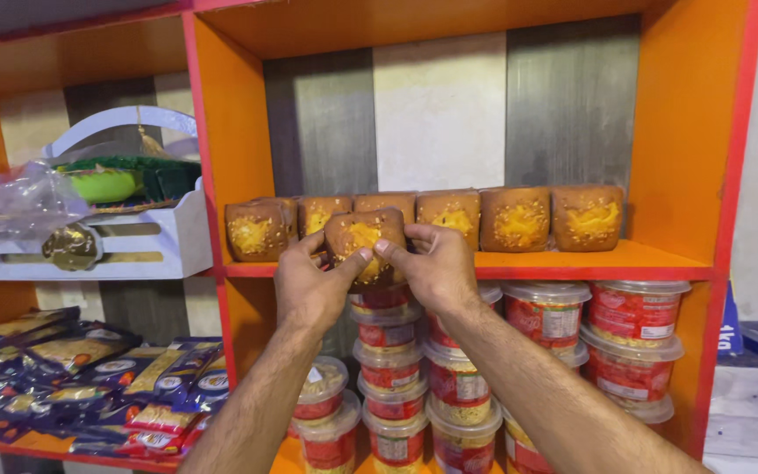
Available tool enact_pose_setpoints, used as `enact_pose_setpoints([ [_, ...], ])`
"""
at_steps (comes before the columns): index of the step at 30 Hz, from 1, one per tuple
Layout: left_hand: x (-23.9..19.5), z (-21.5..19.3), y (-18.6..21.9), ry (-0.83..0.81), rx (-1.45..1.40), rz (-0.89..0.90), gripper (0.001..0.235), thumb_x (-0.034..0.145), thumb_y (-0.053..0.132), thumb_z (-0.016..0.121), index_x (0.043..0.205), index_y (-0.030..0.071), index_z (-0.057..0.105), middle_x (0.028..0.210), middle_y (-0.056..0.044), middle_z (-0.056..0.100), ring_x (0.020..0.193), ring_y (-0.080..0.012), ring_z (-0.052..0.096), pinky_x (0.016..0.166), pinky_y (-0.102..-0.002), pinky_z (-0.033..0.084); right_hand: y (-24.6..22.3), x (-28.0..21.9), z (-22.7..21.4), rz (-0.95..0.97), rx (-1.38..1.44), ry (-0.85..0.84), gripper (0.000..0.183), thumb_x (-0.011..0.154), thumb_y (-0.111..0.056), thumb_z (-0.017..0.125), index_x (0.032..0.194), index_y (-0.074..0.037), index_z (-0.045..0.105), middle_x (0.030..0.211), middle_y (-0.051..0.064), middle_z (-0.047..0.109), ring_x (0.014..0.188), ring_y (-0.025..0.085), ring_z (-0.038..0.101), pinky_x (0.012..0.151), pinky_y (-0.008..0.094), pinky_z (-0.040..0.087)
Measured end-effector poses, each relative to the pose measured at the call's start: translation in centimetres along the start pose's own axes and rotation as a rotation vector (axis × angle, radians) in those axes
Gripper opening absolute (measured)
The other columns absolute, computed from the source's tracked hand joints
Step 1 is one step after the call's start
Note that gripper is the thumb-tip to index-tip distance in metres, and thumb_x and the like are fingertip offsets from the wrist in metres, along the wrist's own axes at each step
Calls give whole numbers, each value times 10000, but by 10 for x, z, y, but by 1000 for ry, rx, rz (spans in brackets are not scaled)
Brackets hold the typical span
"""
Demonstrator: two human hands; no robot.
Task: The person takes individual cakes from a plastic crate and places them onto a shelf in a row, then moves packages of snacks onto another shelf.
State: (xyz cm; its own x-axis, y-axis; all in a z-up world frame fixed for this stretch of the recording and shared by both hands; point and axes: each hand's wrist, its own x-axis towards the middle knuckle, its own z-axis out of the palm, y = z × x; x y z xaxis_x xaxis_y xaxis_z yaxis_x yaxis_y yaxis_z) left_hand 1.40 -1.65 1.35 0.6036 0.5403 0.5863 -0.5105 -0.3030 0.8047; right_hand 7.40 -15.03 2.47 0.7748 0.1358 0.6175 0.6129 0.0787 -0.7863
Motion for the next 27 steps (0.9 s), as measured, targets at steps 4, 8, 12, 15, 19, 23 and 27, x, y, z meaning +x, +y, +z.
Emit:
enact_pose_setpoints([
  [4, 17, 22, 4, -38, -2, 17, 723, 735, 209, 907, 1387, 63, 630, 1159, -207, 735, 1085, -275, 709, 887, -369, 613, -6, 12, -14, -53, 13, 21, 798, 722, -343, 915, 1357, 38, 616, 1344, 368, 599, 1328, 473, 520, 1122, 530, 435],
  [8, 39, 42, -7, -91, -12, 33, 738, 725, 225, 914, 1390, 88, 628, 1138, -169, 744, 1059, -234, 716, 885, -347, 621, 9, 35, -23, -136, -35, 59, 618, 740, -291, 911, 1268, -42, 709, 1256, 290, 686, 1276, 416, 596, 1082, 452, 493],
  [12, 53, 60, -13, -124, -51, 70, 724, 713, 210, 926, 1366, 69, 648, 1111, -148, 752, 1015, -210, 709, 867, -310, 616, 35, 64, -27, -221, -56, 88, 518, 741, -248, 912, 1203, -74, 754, 1167, 219, 752, 1220, 367, 663, 1038, 408, 523],
  [15, 59, 69, -19, -125, -97, 95, 778, 679, 147, 942, 1376, 11, 623, 1172, -207, 719, 1079, -263, 697, 923, -350, 592, 51, 83, -31, -236, -39, 107, 531, 724, -247, 924, 1206, -97, 758, 1162, 173, 764, 1215, 324, 677, 1030, 384, 522],
  [19, 68, 80, -22, -130, 24, 98, 754, 667, 208, 953, 1347, 70, 658, 1203, -197, 726, 1160, -320, 694, 965, -382, 583, 48, 81, -38, -211, -34, 117, 550, 728, -236, 918, 1229, -84, 746, 1200, 195, 750, 1243, 354, 656, 1050, 385, 512],
  [23, 82, 80, -33, -111, 22, 69, 747, 654, 189, 957, 1338, 90, 675, 1192, -160, 731, 1060, -286, 731, 878, -348, 604, 33, 78, -42, -110, -133, 118, 572, 737, -263, 899, 1257, -94, 734, 1225, 209, 735, 1239, 373, 646, 1049, 408, 525],
  [27, 84, 76, -37, -128, -42, 40, 767, 634, 148, 962, 1340, 68, 672, 1212, -186, 714, 1061, -307, 724, 900, -375, 597, 25, 77, -43, -36, -322, 135, 535, 729, -388, 893, 1229, -251, 764, 1086, 58, 798, 1127, 255, 722, 967, 338, 578],
])
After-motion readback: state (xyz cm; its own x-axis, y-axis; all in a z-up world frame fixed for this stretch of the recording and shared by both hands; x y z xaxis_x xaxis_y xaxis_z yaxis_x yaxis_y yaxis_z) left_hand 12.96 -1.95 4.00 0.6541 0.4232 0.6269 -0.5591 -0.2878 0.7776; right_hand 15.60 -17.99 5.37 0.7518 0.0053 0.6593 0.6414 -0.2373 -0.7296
